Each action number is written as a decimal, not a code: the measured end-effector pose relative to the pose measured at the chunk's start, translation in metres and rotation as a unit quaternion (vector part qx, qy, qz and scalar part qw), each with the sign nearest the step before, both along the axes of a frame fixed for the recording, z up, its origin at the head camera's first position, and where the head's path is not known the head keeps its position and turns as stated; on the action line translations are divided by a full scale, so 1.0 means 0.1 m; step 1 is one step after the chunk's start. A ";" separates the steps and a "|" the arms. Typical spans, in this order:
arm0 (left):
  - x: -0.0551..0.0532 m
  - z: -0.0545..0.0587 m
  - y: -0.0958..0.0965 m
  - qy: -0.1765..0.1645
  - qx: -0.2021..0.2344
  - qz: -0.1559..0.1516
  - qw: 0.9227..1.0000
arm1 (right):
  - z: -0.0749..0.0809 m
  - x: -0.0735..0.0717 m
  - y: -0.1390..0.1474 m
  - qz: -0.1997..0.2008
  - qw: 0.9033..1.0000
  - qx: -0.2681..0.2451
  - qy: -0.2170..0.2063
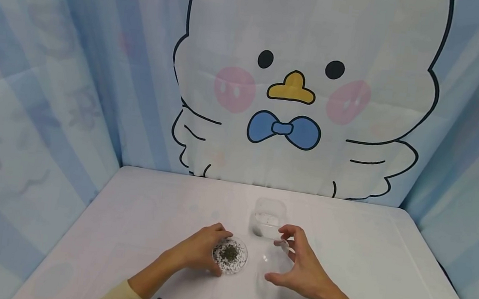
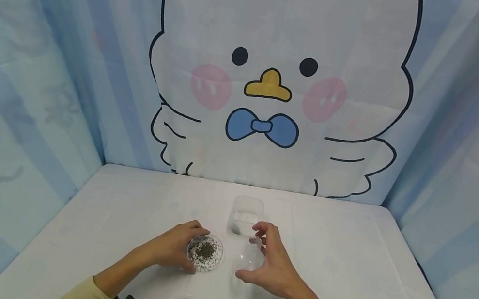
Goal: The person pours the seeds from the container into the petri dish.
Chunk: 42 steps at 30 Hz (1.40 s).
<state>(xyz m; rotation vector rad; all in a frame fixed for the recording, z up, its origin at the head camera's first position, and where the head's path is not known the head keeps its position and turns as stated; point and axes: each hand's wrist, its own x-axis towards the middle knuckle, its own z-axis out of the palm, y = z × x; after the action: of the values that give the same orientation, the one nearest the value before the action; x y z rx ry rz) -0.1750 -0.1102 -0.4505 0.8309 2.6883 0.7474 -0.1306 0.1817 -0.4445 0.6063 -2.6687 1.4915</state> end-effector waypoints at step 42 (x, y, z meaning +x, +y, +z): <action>0.04 0.03 -0.04 0.005 -0.013 0.005 1.000 | -0.16 -0.19 -0.43 0.077 0.982 0.143 0.092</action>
<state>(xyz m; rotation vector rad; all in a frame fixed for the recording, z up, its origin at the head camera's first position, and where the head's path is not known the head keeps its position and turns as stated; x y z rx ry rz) -0.1710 -0.1142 -0.4473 0.8176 2.7070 0.7097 -0.1498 0.1387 -0.4609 0.9366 -2.7594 1.0228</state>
